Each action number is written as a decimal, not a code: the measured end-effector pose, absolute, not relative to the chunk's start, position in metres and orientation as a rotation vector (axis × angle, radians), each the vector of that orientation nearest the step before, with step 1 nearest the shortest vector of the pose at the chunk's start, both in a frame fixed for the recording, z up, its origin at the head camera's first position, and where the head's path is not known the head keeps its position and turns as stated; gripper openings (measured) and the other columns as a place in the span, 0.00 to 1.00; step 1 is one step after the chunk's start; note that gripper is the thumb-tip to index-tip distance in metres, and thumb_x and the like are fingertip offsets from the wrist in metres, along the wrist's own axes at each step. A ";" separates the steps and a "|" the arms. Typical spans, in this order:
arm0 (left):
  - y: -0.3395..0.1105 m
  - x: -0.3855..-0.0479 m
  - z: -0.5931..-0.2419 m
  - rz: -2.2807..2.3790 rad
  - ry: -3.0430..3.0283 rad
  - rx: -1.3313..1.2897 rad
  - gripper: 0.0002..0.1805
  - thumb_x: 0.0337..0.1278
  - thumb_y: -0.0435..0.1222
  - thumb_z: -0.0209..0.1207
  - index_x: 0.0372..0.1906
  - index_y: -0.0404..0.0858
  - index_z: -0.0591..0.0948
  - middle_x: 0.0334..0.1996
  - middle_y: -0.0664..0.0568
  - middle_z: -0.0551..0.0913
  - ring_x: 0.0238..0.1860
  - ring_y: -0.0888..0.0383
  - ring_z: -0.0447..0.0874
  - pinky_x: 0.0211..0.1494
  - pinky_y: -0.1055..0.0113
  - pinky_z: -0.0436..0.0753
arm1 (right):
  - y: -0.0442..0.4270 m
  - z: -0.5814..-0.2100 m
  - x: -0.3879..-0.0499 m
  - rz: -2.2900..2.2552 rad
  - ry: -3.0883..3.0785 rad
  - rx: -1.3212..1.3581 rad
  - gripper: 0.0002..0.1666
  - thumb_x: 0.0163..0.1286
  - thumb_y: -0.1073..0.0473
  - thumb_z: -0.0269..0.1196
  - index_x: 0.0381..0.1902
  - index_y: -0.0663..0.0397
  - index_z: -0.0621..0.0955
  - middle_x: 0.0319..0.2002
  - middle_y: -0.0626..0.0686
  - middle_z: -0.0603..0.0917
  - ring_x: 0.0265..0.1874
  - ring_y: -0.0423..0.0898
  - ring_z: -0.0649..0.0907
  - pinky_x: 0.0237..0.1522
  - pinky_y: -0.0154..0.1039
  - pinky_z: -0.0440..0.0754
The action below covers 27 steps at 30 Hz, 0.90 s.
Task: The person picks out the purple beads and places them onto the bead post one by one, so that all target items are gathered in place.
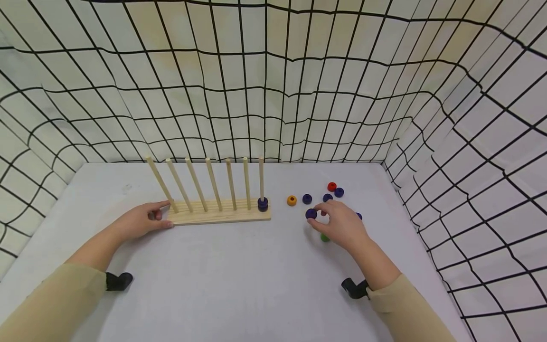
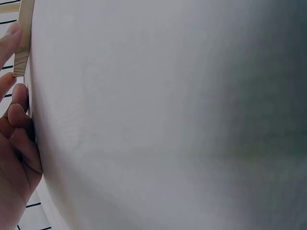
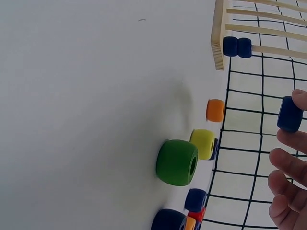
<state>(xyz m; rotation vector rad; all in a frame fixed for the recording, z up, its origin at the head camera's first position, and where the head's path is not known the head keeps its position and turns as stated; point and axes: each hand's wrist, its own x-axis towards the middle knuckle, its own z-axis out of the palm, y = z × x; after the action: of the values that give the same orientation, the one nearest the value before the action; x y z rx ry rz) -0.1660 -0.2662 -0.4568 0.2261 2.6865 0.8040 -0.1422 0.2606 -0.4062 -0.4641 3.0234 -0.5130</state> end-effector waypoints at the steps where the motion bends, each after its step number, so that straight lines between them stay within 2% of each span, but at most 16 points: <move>1: -0.267 -0.166 -0.457 0.805 2.685 0.226 0.46 0.57 0.56 0.66 0.73 0.34 0.65 0.35 0.50 0.72 0.34 0.55 0.68 0.38 0.60 0.66 | 0.260 -0.406 -0.143 -0.518 3.022 -0.464 0.25 0.64 0.42 0.68 0.52 0.50 0.84 0.41 0.52 0.83 0.36 0.46 0.77 0.34 0.40 0.76; 16: -0.265 -0.166 -0.456 0.814 2.683 0.228 0.46 0.57 0.55 0.66 0.73 0.32 0.65 0.35 0.50 0.72 0.34 0.55 0.67 0.38 0.60 0.66 | 0.247 -0.399 -0.150 -0.550 3.040 -0.489 0.24 0.64 0.42 0.68 0.52 0.49 0.84 0.42 0.53 0.83 0.37 0.47 0.77 0.34 0.41 0.76; 27: -0.264 -0.167 -0.456 0.817 2.678 0.223 0.47 0.56 0.55 0.67 0.73 0.32 0.65 0.35 0.50 0.72 0.35 0.55 0.68 0.38 0.60 0.66 | 0.241 -0.393 -0.153 -0.570 3.045 -0.478 0.28 0.65 0.41 0.67 0.56 0.51 0.83 0.44 0.54 0.83 0.40 0.51 0.79 0.36 0.43 0.77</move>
<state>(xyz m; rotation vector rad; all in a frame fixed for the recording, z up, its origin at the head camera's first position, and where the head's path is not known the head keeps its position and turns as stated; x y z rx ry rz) -0.1666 -0.2641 -0.4560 0.2226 2.6782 0.8171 -0.1532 0.2411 -0.3932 -0.4780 3.0450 -0.5701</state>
